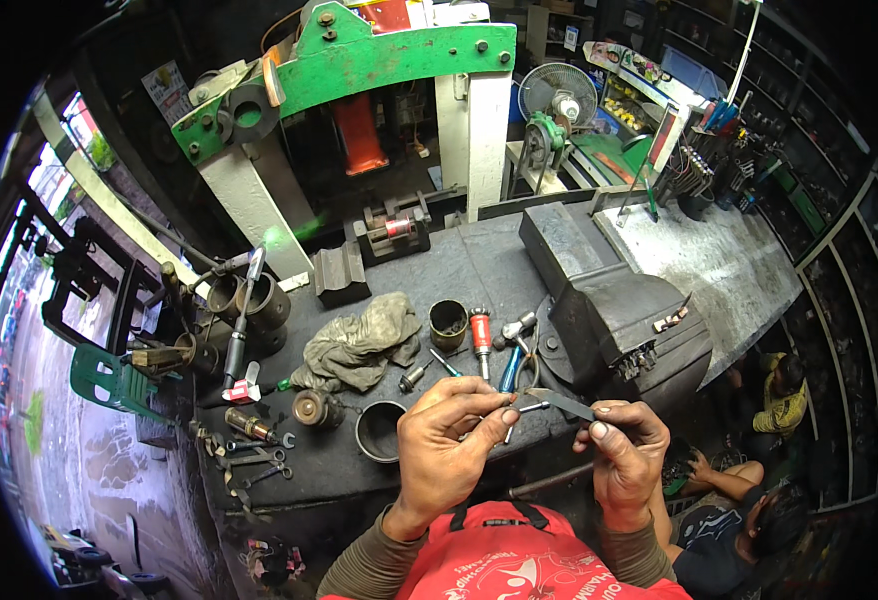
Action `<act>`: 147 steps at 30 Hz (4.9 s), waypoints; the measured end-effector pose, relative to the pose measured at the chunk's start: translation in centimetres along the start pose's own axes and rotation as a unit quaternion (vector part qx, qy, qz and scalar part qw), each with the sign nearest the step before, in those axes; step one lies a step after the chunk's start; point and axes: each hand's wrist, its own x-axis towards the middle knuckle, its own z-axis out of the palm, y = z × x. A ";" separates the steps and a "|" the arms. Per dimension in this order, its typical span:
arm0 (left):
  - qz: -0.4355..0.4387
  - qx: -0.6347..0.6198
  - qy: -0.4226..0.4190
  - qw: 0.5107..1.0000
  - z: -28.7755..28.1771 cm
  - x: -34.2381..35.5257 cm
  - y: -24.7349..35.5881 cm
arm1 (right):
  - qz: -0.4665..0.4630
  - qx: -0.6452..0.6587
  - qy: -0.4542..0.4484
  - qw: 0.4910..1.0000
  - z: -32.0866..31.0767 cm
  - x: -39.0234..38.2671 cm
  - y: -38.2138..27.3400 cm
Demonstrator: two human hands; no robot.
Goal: The person works at a cluttered workbench in a workshop, using a torch to heat a metal component and then manipulating small parts with pliers and a screwdriver. The person repeatedly handles and adjusts the parts while another person works nearby.
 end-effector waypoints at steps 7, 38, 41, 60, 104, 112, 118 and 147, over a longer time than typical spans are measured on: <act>0.015 0.026 0.001 1.000 0.2 0.1 0.0 | -0.003 -0.015 -0.001 1.000 -0.4 0.2 -0.1; 0.101 0.149 0.006 0.984 -0.6 -0.3 1.1 | -0.047 -0.032 -0.006 0.998 -0.2 -0.6 -0.1; 0.087 0.132 0.001 0.987 -0.4 -0.4 1.0 | -0.049 -0.049 -0.021 0.997 -0.3 -0.5 0.1; -0.219 -0.256 -0.105 0.936 -1.0 -0.7 1.8 | -0.027 0.055 -0.038 0.997 -0.4 0.1 0.0; -0.263 -0.296 -0.119 0.911 -0.7 -0.9 1.4 | -0.006 0.065 -0.067 0.996 -1.3 0.5 0.9; -0.264 -0.281 -0.104 0.917 -0.1 -1.0 1.4 | -0.006 0.065 -0.058 0.996 -1.5 0.2 0.7; -0.268 -0.311 -0.126 0.903 -0.3 -0.9 1.2 | -0.018 0.079 -0.053 0.995 -1.7 0.0 0.7; -0.265 -0.318 -0.139 0.900 -0.1 -1.1 1.1 | -0.007 0.101 -0.048 0.994 -2.3 -0.4 0.6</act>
